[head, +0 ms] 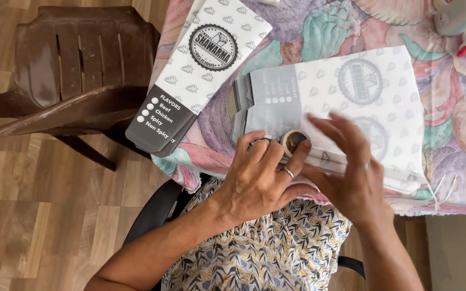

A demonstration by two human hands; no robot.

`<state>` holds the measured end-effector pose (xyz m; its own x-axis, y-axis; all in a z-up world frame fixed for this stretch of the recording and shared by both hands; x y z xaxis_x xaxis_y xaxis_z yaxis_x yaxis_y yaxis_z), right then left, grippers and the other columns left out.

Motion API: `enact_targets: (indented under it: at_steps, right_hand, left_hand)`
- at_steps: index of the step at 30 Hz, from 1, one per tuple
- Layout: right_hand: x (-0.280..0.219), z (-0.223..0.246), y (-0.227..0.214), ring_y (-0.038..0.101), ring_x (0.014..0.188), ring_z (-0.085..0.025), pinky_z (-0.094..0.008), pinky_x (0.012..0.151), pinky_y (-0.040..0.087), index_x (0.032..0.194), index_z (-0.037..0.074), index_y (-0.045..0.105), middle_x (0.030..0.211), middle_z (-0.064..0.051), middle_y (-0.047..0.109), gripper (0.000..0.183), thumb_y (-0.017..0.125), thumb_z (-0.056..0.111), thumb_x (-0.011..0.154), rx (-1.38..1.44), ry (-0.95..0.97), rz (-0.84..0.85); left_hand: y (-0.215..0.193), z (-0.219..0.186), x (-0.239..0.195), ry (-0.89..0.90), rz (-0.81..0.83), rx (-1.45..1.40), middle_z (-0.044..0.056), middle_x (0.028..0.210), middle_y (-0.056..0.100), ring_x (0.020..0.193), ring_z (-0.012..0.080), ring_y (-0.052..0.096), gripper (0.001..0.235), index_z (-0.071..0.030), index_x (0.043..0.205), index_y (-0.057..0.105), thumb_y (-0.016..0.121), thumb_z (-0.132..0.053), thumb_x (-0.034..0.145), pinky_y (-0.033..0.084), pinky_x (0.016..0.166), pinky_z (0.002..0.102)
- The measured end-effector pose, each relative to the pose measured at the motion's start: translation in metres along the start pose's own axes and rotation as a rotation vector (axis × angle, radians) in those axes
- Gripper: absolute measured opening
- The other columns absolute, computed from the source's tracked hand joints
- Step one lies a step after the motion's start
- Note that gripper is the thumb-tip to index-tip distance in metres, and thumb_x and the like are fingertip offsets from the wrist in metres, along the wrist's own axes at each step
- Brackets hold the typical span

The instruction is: Folding paper shawarma wrappers and securing the folds with small pieces of adhesive tape.

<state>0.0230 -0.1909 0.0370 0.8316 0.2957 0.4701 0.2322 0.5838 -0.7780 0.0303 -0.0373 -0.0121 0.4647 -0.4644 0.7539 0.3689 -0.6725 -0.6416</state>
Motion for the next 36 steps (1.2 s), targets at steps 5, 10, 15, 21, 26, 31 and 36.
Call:
enact_targets:
  at_steps: [5, 10, 15, 21, 26, 31, 36]
  right_hand:
    - [-0.057, -0.005, -0.003, 0.066, 0.104, -0.033, -0.039, 0.085, 0.042, 0.12, 0.003, 0.076, 0.117, -0.016, 0.074, 0.022, 0.077, 0.014, 0.101, -0.361, -0.101, -0.222]
    - [-0.058, 0.001, 0.002, 0.071, 0.103, -0.034, -0.042, 0.094, 0.047, 0.113, -0.005, 0.078, 0.114, -0.021, 0.077, 0.011, 0.073, -0.006, 0.103, -0.409, -0.136, -0.32]
    - [-0.062, -0.007, 0.0, 0.072, 0.102, -0.031, -0.043, 0.1, 0.038, 0.117, 0.0, 0.082, 0.114, -0.014, 0.078, 0.014, 0.079, 0.005, 0.104, -0.444, -0.153, -0.29]
    - [-0.057, -0.005, -0.003, 0.071, 0.103, -0.031, -0.042, 0.1, 0.04, 0.119, 0.001, 0.081, 0.114, -0.014, 0.078, 0.014, 0.078, 0.004, 0.105, -0.381, -0.135, -0.304]
    - [-0.057, -0.003, -0.006, 0.071, 0.102, -0.031, -0.042, 0.1, 0.042, 0.12, 0.0, 0.08, 0.116, -0.015, 0.078, 0.015, 0.076, 0.005, 0.106, -0.376, -0.145, -0.268]
    - [-0.059, -0.006, -0.005, 0.072, 0.104, -0.031, -0.042, 0.101, 0.04, 0.12, 0.002, 0.08, 0.116, -0.015, 0.078, 0.015, 0.078, 0.004, 0.106, -0.363, -0.139, -0.262]
    - [-0.057, -0.005, -0.006, 0.071, 0.102, -0.031, -0.041, 0.099, 0.042, 0.12, 0.001, 0.08, 0.115, -0.014, 0.078, 0.015, 0.076, 0.004, 0.106, -0.374, -0.137, -0.254]
  left_hand:
    - [0.001, -0.008, 0.014, -0.102, 0.005, -0.062, 0.02, 0.121, 0.053, 0.107, 0.0339, 0.057, 0.051, -0.011, 0.14, 0.055, 0.071, -0.045, 0.105, 0.056, 0.091, 0.052]
    - [0.014, -0.049, 0.022, 0.007, -0.157, -0.28, 0.041, 0.129, 0.06, 0.119, 0.0529, 0.064, 0.026, 0.023, 0.125, 0.06, 0.066, 0.01, 0.103, 0.061, 0.104, 0.059]
    - [-0.002, 0.007, 0.0, -0.023, -0.129, -0.272, 0.026, 0.133, 0.059, 0.119, 0.0407, 0.063, 0.028, 0.017, 0.119, 0.067, 0.08, 0.012, 0.096, 0.063, 0.107, 0.049]
    - [-0.029, 0.044, 0.003, -0.19, -0.185, -0.243, 0.026, 0.125, 0.066, 0.12, 0.0422, 0.058, 0.031, 0.012, 0.124, 0.062, 0.065, 0.018, 0.094, 0.063, 0.104, 0.046]
    - [0.004, -0.012, 0.007, -0.072, -0.142, -0.502, 0.023, 0.151, 0.043, 0.133, 0.0449, 0.053, 0.035, 0.021, 0.128, 0.06, 0.077, 0.021, 0.097, 0.056, 0.12, 0.053]
    - [-0.037, 0.06, -0.006, -0.292, -0.153, -0.206, 0.028, 0.116, 0.069, 0.115, 0.0404, 0.06, 0.027, 0.012, 0.113, 0.067, 0.077, 0.015, 0.088, 0.064, 0.1, 0.039]
    - [-0.019, 0.008, 0.013, -0.182, -0.241, -0.423, 0.028, 0.127, 0.061, 0.12, 0.0467, 0.06, 0.023, 0.012, 0.118, 0.062, 0.067, 0.015, 0.095, 0.059, 0.108, 0.055]
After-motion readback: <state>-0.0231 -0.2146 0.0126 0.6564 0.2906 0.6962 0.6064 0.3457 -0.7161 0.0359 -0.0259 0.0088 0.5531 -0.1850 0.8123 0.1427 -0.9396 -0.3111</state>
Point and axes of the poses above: each hand's wrist, its own x-axis towards the middle knuckle, its own y-axis out of the palm, z = x × y, the point moved 5 cm from there along x, towards the middle knuckle
